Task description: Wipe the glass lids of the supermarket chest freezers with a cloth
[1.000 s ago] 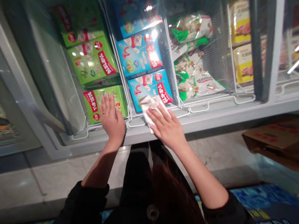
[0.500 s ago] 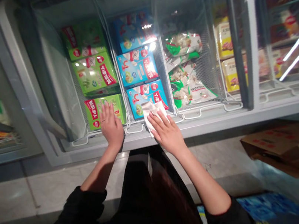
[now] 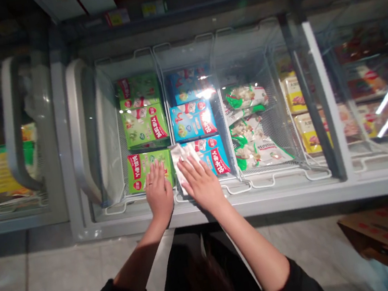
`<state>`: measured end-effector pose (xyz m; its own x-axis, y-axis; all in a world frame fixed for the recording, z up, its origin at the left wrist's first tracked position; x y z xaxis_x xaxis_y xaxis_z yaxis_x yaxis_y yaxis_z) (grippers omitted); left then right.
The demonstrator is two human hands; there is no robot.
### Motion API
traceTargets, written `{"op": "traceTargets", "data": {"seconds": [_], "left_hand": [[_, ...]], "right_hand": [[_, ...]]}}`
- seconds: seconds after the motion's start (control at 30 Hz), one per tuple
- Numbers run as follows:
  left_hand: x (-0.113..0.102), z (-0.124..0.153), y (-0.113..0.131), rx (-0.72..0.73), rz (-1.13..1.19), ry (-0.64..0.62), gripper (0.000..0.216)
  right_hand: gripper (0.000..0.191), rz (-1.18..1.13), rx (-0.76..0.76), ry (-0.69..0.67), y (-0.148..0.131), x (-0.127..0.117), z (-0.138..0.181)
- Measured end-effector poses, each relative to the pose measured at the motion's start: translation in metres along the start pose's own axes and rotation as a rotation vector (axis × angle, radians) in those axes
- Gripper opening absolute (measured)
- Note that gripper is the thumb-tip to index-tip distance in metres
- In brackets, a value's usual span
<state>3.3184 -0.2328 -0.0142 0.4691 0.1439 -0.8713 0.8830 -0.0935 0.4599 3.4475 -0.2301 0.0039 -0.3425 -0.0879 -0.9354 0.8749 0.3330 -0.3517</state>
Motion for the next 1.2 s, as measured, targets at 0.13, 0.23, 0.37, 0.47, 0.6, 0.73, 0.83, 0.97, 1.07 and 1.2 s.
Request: {"op": "traceTargets", "data": {"seconds": [0.13,0.23,0.37,0.47,0.6,0.73,0.83,0.97,1.07,1.2], "left_hand": [[0.000,-0.001,-0.002,-0.016,-0.016,-0.012,0.054],[0.000,-0.002,-0.003,-0.015,-0.029,-0.027,0.053],[0.001,-0.002,-0.004,-0.018,-0.034,-0.025,0.053],[-0.001,-0.003,-0.003,-0.014,-0.039,0.000,0.053],[-0.004,-0.004,-0.002,-0.002,-0.044,-0.002,0.055],[-0.008,-0.005,-0.001,0.001,-0.027,-0.008,0.058],[-0.009,-0.004,0.000,-0.010,-0.038,-0.001,0.059],[-0.008,-0.005,0.000,-0.005,-0.046,0.017,0.060],[-0.009,-0.005,0.000,0.007,-0.047,0.030,0.061],[-0.012,-0.006,0.002,0.022,-0.052,0.049,0.060]], "right_hand": [[0.048,0.042,-0.003,-0.057,0.027,-0.006,0.032],[0.050,0.107,0.163,0.062,0.060,-0.018,0.017],[0.049,0.125,0.249,0.244,0.063,-0.022,-0.049],[0.047,0.078,0.145,0.243,0.033,-0.015,-0.085],[0.045,0.023,-0.058,0.108,-0.004,-0.006,-0.065],[0.046,0.029,-0.087,0.020,0.007,-0.011,-0.013],[0.048,0.069,0.027,0.077,0.036,-0.022,-0.009],[0.048,0.087,0.128,0.239,0.050,-0.032,-0.063],[0.046,0.069,0.074,0.284,0.028,-0.029,-0.107],[0.044,0.051,-0.100,0.209,-0.005,-0.020,-0.106]]}}
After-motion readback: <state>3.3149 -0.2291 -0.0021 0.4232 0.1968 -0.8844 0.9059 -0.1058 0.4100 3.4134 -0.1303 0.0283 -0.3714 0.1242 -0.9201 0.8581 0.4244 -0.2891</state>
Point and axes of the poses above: each hand's wrist, its own z-axis away from the middle knuckle, its own x-axis out of the palm, y = z × x, the point moved 4 cm from there along -z, towards the middle knuckle, and after that the axes turned 7 degrees about -z, right-handed, at the moved point
